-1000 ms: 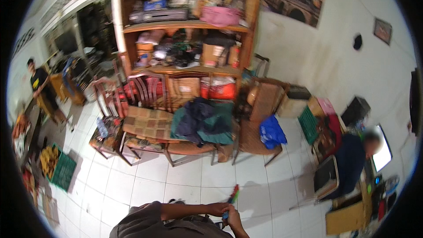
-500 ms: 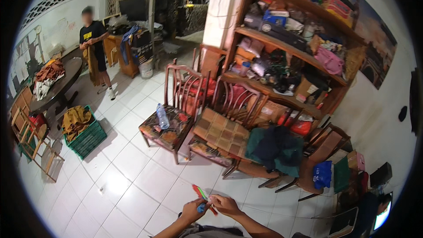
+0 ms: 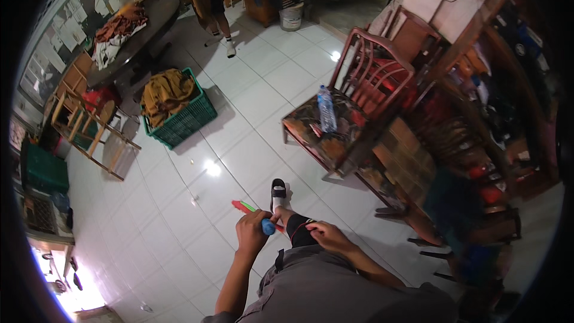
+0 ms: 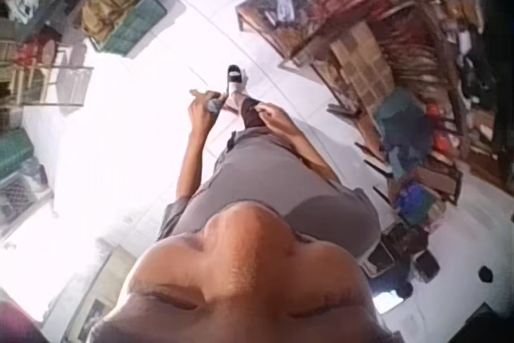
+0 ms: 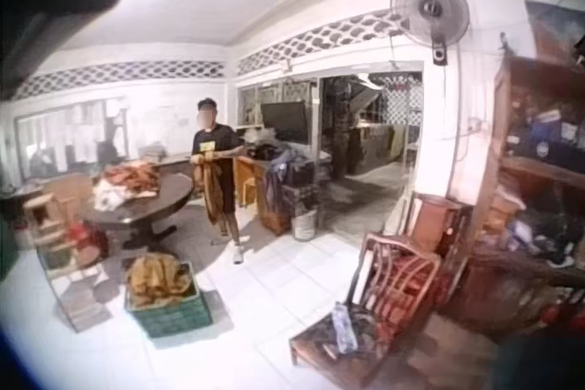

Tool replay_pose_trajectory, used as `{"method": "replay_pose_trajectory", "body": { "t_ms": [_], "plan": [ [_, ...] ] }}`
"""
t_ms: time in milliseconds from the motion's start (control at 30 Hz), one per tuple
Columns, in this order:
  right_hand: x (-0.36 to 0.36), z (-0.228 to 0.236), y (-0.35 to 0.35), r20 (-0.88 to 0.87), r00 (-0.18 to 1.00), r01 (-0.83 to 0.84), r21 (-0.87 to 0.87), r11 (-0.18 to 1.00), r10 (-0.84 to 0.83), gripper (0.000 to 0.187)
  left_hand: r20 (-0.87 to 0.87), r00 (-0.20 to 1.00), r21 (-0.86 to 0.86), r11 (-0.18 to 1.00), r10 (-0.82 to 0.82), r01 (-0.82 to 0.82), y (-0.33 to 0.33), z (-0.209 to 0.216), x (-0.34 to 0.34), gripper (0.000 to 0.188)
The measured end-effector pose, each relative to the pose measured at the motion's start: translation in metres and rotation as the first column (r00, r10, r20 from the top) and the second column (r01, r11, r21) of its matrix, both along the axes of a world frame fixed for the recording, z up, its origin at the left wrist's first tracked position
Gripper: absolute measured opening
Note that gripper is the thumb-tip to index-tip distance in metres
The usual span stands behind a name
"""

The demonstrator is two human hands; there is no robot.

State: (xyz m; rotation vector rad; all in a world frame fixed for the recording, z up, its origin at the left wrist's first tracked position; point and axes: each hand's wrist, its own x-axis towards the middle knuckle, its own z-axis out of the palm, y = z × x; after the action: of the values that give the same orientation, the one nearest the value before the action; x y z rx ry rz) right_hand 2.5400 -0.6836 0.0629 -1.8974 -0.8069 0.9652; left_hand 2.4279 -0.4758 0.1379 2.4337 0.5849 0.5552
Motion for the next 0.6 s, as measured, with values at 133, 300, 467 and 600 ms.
{"method": "replay_pose_trajectory", "body": {
  "t_ms": [133,300,467,600],
  "plan": [
    [0.074,-0.049,0.076,0.326,0.945,0.081,-0.212,0.974,-0.008,0.028,-0.036,0.999,0.121,0.992,0.028,-0.023,0.11,-0.006,0.037,0.024],
    [0.177,-0.025,0.214,0.376,0.923,-0.053,-0.076,0.996,0.078,0.031,0.131,0.989,-0.043,0.997,0.063,-0.057,0.21,0.018,0.115,0.02],
    [0.286,0.017,0.335,0.372,0.928,-0.027,-0.029,0.999,0.036,0.033,0.157,0.975,-0.399,0.913,0.161,-0.086,0.295,0.006,0.213,0.024],
    [0.365,0.01,0.388,0.455,0.89,0.044,-0.059,0.997,-0.012,0.032,0.142,0.989,-0.412,0.91,0.031,0.031,0.367,-0.019,0.307,0.035]
  ]
}}
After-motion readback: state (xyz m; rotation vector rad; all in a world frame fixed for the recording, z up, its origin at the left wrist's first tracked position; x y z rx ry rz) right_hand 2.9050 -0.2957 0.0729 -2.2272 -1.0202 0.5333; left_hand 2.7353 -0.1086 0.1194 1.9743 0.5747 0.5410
